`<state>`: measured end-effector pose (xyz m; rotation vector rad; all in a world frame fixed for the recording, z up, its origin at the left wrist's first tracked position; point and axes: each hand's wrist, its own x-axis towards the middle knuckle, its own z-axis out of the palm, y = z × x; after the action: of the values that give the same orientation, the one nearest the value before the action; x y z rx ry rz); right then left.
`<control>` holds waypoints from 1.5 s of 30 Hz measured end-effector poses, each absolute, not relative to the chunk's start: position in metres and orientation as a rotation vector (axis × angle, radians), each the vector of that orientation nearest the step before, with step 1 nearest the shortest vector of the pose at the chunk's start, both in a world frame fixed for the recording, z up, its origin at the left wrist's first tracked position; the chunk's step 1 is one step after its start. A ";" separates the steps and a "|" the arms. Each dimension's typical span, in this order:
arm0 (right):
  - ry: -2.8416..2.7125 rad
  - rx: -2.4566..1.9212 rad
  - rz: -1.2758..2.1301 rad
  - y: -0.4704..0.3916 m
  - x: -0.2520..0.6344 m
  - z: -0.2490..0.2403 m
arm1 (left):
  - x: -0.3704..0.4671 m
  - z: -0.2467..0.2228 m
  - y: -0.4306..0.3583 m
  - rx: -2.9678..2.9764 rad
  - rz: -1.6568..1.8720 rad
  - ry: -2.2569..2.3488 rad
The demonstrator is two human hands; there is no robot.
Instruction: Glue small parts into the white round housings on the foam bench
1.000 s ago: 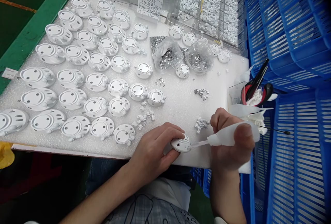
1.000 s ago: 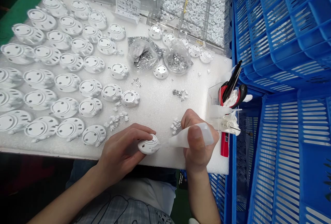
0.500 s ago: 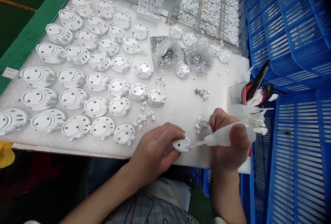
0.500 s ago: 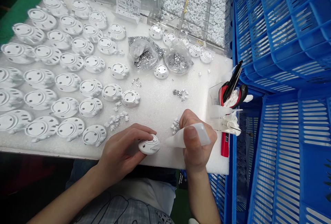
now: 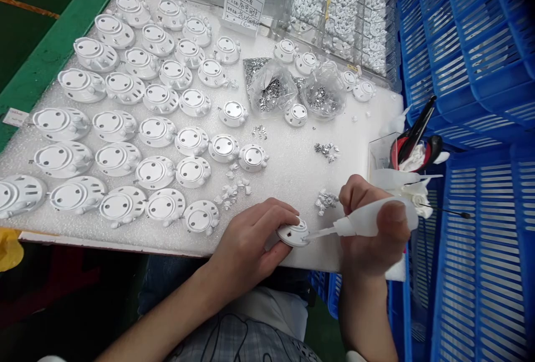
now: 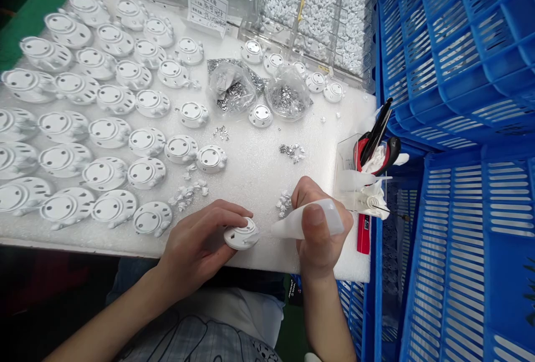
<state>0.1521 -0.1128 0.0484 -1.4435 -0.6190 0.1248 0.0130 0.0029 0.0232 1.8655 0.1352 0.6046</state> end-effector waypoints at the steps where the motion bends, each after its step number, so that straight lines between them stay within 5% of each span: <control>1: -0.620 -1.444 0.128 -0.113 0.152 0.048 | 0.013 0.023 0.003 1.867 0.607 0.133; 45: -0.374 -1.310 0.438 -0.117 0.168 0.060 | 0.012 0.020 0.002 1.867 0.647 0.107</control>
<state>0.1677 -0.1172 0.0603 -1.3095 -0.3738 0.4379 0.0116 0.0020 0.0198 1.8668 0.1073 0.6472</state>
